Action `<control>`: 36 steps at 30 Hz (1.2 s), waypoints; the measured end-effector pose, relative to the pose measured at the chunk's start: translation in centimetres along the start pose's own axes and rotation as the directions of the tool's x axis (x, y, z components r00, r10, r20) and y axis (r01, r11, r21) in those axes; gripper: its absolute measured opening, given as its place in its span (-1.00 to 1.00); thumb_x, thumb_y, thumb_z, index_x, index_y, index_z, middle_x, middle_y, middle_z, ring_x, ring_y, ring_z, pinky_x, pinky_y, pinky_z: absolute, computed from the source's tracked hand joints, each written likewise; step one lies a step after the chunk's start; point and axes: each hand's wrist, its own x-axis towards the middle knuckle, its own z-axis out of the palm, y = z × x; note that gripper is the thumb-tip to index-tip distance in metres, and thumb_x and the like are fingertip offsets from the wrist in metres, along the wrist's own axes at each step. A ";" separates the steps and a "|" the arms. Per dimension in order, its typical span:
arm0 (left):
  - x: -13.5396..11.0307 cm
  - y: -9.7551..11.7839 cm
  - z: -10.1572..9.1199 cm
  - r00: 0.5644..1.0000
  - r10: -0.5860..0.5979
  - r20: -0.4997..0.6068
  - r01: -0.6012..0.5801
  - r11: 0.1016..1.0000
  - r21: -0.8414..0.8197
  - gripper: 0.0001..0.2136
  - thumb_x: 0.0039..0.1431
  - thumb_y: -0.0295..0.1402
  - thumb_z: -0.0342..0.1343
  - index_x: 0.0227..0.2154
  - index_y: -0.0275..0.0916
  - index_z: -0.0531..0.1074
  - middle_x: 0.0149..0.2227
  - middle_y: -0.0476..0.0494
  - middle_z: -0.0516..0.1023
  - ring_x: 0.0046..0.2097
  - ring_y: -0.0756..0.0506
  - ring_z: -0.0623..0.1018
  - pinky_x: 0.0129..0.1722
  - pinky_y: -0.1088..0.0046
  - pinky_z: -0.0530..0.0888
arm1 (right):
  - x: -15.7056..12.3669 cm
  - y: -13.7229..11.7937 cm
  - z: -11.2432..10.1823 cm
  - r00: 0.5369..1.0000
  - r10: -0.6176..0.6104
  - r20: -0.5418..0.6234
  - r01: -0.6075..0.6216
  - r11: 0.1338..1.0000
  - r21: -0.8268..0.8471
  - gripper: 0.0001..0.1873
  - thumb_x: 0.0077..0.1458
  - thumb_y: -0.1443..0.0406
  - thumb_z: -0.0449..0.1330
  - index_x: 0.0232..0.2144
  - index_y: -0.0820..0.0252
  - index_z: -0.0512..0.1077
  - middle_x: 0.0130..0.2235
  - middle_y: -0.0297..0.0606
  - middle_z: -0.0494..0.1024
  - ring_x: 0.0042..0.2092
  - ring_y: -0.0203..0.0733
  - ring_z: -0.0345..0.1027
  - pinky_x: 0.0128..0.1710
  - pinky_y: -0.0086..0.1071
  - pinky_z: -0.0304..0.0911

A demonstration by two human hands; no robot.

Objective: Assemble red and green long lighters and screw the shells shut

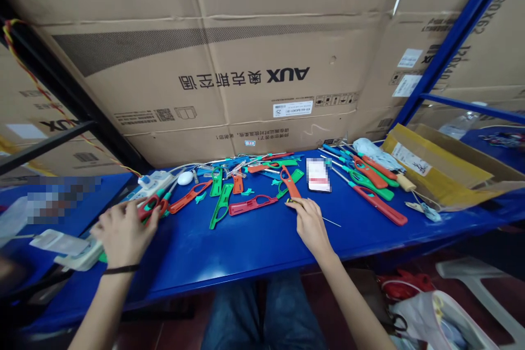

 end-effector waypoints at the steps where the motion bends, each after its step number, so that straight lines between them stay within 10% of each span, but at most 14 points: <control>1: 0.1 1.0 0.0 1.000 0.029 0.006 -0.029 0.999 -0.039 -0.60 0.22 -0.13 -0.11 -0.12 -0.34 0.43 -0.10 -0.40 0.42 -0.07 -0.38 0.37 -0.15 0.09 0.27 | 0.0 -0.1 -0.1 1.000 0.008 -0.009 -0.008 1.000 0.006 -0.62 0.16 0.47 -0.09 -0.11 0.11 0.43 -0.05 -0.17 0.48 -0.01 -0.07 0.34 0.01 -0.06 0.21; 9: -1.2 8.3 0.6 0.946 0.297 0.131 -0.227 0.894 -0.387 -0.77 0.18 -0.19 0.03 -0.23 -0.16 0.50 -0.12 -0.23 0.47 -0.08 -0.27 0.39 -0.12 0.14 0.28 | -0.1 -0.8 -0.6 0.993 0.014 -0.120 -0.003 0.996 0.095 -0.77 0.20 0.36 0.03 -0.18 0.08 0.44 -0.12 -0.21 0.52 -0.04 -0.08 0.35 -0.04 -0.15 0.22; 18: 2.0 11.1 3.3 0.888 0.426 0.173 -0.305 0.828 -0.470 -0.75 0.20 -0.23 0.00 -0.16 -0.22 0.46 -0.09 -0.26 0.53 -0.01 -0.28 0.45 -0.05 0.09 0.29 | -0.2 -0.8 -0.7 0.992 0.024 -0.120 -0.004 0.986 0.165 -0.78 0.20 0.37 0.02 -0.22 0.10 0.45 -0.18 -0.20 0.54 -0.09 -0.10 0.38 -0.10 -0.18 0.28; 23: 0.0 9.6 3.4 0.785 0.601 0.153 -0.456 0.727 -0.514 -0.72 0.21 -0.30 -0.03 -0.06 -0.20 0.43 0.03 -0.23 0.50 0.05 -0.21 0.47 0.13 0.11 0.17 | -0.1 -0.9 -0.9 0.993 0.021 -0.119 -0.003 0.989 0.150 -0.78 0.19 0.37 0.02 -0.23 0.10 0.46 -0.20 -0.21 0.55 -0.10 -0.10 0.39 -0.13 -0.19 0.28; 30: -6.6 3.8 0.6 0.803 0.591 0.077 -0.471 0.709 -0.524 -0.68 0.26 -0.21 -0.05 0.03 -0.11 0.37 0.02 -0.18 0.50 0.03 -0.19 0.49 0.12 0.08 0.21 | 0.5 -2.2 -0.7 0.998 -0.056 0.003 0.055 0.984 0.167 -0.79 0.18 0.37 0.05 -0.26 0.07 0.48 -0.16 -0.25 0.55 -0.07 -0.12 0.38 -0.02 -0.15 0.21; 36: -7.9 0.4 -0.6 0.771 0.608 0.189 -0.396 0.690 -0.605 -0.66 0.25 -0.18 -0.03 0.07 -0.01 0.31 0.11 -0.14 0.42 0.12 -0.17 0.41 0.17 0.06 0.18 | 2.4 -8.3 1.2 0.939 -0.249 0.239 0.165 0.932 0.322 -0.76 0.19 0.36 0.09 -0.13 0.02 0.44 0.01 -0.32 0.49 0.07 -0.20 0.31 0.08 -0.22 0.16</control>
